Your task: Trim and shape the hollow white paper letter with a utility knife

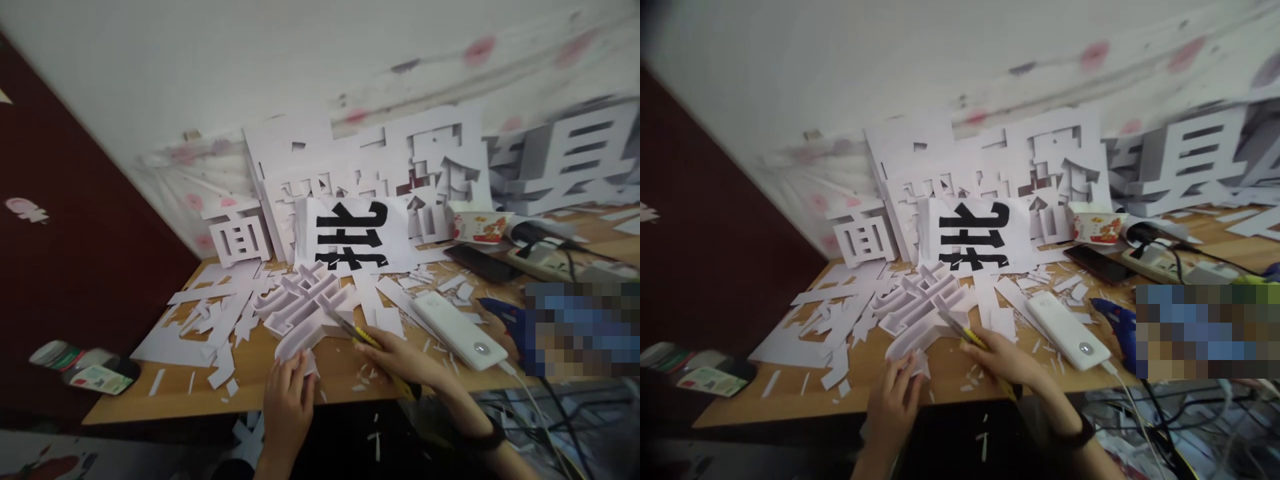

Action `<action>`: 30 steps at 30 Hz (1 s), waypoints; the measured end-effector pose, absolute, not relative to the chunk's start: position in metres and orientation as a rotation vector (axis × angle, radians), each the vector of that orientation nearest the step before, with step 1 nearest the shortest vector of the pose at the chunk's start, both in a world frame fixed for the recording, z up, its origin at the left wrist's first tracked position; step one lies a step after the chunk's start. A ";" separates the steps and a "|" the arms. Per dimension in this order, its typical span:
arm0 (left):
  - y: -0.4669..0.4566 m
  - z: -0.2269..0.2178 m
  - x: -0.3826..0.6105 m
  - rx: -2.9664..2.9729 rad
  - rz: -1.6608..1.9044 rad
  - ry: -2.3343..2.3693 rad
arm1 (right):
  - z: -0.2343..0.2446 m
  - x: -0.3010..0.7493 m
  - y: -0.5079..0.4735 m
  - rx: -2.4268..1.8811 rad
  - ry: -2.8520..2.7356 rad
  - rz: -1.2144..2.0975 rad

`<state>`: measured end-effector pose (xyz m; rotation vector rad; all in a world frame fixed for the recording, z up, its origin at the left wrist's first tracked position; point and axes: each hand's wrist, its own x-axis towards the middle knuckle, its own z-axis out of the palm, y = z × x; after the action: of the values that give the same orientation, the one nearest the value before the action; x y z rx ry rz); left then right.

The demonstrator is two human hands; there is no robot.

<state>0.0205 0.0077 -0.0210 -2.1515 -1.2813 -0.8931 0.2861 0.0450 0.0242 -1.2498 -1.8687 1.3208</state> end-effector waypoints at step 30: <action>0.009 -0.026 0.017 -2.141 -0.980 -1.140 | 0.016 0.223 0.016 -1.850 -1.925 0.326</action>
<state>0.0170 0.0093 -0.0257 -2.1410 -1.1397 -0.9802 0.2230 0.0158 0.0164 -1.8504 -1.9254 0.3265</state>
